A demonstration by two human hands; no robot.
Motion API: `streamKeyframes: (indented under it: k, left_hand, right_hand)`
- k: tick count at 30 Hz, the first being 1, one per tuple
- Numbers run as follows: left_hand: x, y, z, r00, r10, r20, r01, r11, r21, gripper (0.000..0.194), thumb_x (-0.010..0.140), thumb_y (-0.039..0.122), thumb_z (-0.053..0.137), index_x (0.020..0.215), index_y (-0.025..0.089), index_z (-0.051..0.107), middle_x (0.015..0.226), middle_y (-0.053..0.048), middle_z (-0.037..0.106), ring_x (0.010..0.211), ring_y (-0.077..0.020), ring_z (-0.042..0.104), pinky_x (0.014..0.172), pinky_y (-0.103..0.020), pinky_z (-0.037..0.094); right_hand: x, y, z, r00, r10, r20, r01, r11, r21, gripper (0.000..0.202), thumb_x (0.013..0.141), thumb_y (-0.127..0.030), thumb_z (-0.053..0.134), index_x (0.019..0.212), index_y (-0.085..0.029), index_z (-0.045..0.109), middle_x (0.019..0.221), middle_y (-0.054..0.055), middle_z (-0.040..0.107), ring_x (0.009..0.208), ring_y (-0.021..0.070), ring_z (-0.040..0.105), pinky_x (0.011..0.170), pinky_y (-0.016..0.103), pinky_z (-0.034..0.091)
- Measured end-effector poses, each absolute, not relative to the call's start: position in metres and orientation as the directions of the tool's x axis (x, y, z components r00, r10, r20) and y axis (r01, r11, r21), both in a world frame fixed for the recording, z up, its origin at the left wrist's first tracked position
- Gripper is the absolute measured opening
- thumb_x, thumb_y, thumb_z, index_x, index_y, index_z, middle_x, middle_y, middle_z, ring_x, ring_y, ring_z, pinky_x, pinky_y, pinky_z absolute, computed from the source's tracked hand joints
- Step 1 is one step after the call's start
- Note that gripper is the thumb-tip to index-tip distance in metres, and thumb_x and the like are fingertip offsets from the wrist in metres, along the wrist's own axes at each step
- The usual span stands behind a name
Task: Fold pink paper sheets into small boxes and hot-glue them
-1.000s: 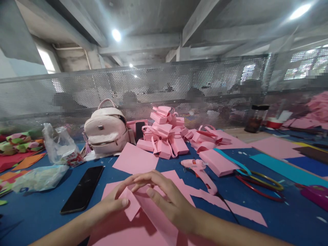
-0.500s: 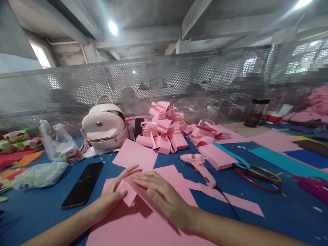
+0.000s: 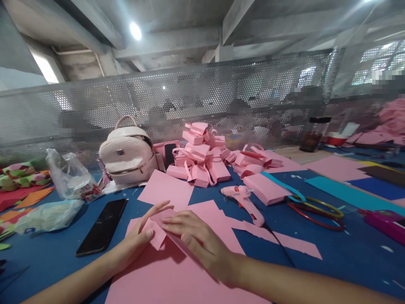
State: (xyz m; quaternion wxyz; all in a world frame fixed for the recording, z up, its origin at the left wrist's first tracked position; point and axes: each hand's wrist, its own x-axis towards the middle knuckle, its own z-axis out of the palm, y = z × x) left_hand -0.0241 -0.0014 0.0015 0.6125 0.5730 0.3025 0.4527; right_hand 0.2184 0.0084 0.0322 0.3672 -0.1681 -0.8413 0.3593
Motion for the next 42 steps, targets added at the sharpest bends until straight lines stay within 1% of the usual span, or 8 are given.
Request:
streamKeyframes:
  k: [7, 11, 20, 29, 38, 42]
  left_hand:
    - [-0.0227, -0.002, 0.0043, 0.397, 0.905, 0.151, -0.187, -0.081, 0.979, 0.072, 0.083, 0.058, 0.074, 0.146, 0.033, 0.05, 0.159, -0.008, 0.041, 0.152, -0.0359, 0.022, 0.124, -0.052, 0.012]
    - [-0.0227, -0.0012, 0.0038, 0.394, 0.906, 0.155, -0.183, -0.088, 0.979, 0.072, 0.083, 0.058, 0.073, 0.147, 0.032, 0.05, 0.158, -0.008, 0.042, 0.152, -0.0358, 0.023, 0.123, -0.052, 0.013]
    - [-0.0242, -0.001, 0.0005, 0.395, 0.904, 0.163, -0.161, -0.106, 0.981, 0.07, 0.084, 0.059, 0.072, 0.146, 0.035, 0.051, 0.159, -0.006, 0.041, 0.152, -0.0343, 0.02, 0.124, -0.05, 0.013]
    - [-0.0253, -0.0008, 0.0025, 0.4, 0.899, 0.181, -0.15, -0.13, 0.98, 0.069, 0.086, 0.058, 0.071, 0.146, 0.033, 0.05, 0.158, -0.007, 0.042, 0.152, -0.0344, 0.022, 0.123, -0.051, 0.014]
    - [-0.0223, -0.0015, 0.0057, 0.396, 0.904, 0.161, -0.176, -0.098, 0.98, 0.07, 0.083, 0.059, 0.073, 0.145, 0.034, 0.052, 0.157, -0.006, 0.043, 0.152, -0.0345, 0.023, 0.123, -0.05, 0.016]
    - [-0.0223, -0.0028, 0.0064, 0.392, 0.905, 0.163, -0.191, -0.093, 0.977, 0.069, 0.083, 0.058, 0.074, 0.144, 0.033, 0.053, 0.157, -0.006, 0.043, 0.151, -0.0351, 0.023, 0.123, -0.05, 0.016]
  right_hand:
    - [0.2188, 0.0088, 0.031, -0.661, 0.539, 0.522, 0.022, 0.709, -0.705, 0.042, 0.108, -0.044, 0.034, 0.138, -0.033, 0.061, 0.139, 0.004, 0.064, 0.133, 0.0213, 0.053, 0.119, 0.046, 0.032]
    - [0.2186, 0.0087, 0.0303, -0.653, 0.54, 0.531, 0.02, 0.713, -0.701, 0.042, 0.108, -0.045, 0.034, 0.137, -0.034, 0.062, 0.137, 0.005, 0.065, 0.132, 0.0215, 0.052, 0.117, 0.046, 0.034]
    - [0.2183, 0.0075, 0.0328, -0.658, 0.542, 0.522, 0.032, 0.713, -0.7, 0.042, 0.108, -0.046, 0.034, 0.137, -0.035, 0.063, 0.136, 0.004, 0.065, 0.132, 0.0221, 0.051, 0.116, 0.047, 0.035]
    - [0.2171, 0.0074, 0.0318, -0.662, 0.528, 0.532, 0.015, 0.719, -0.695, 0.042, 0.108, -0.045, 0.033, 0.138, -0.035, 0.061, 0.134, 0.005, 0.065, 0.131, 0.0223, 0.051, 0.114, 0.046, 0.037]
    - [0.2167, 0.0076, 0.0311, -0.653, 0.527, 0.544, 0.007, 0.722, -0.692, 0.042, 0.108, -0.044, 0.034, 0.137, -0.034, 0.062, 0.133, 0.005, 0.066, 0.13, 0.0231, 0.052, 0.113, 0.046, 0.039]
    - [0.2165, 0.007, 0.0306, -0.649, 0.546, 0.53, 0.02, 0.708, -0.706, 0.041, 0.108, -0.043, 0.034, 0.136, -0.035, 0.063, 0.134, 0.005, 0.065, 0.131, 0.0227, 0.051, 0.115, 0.046, 0.037]
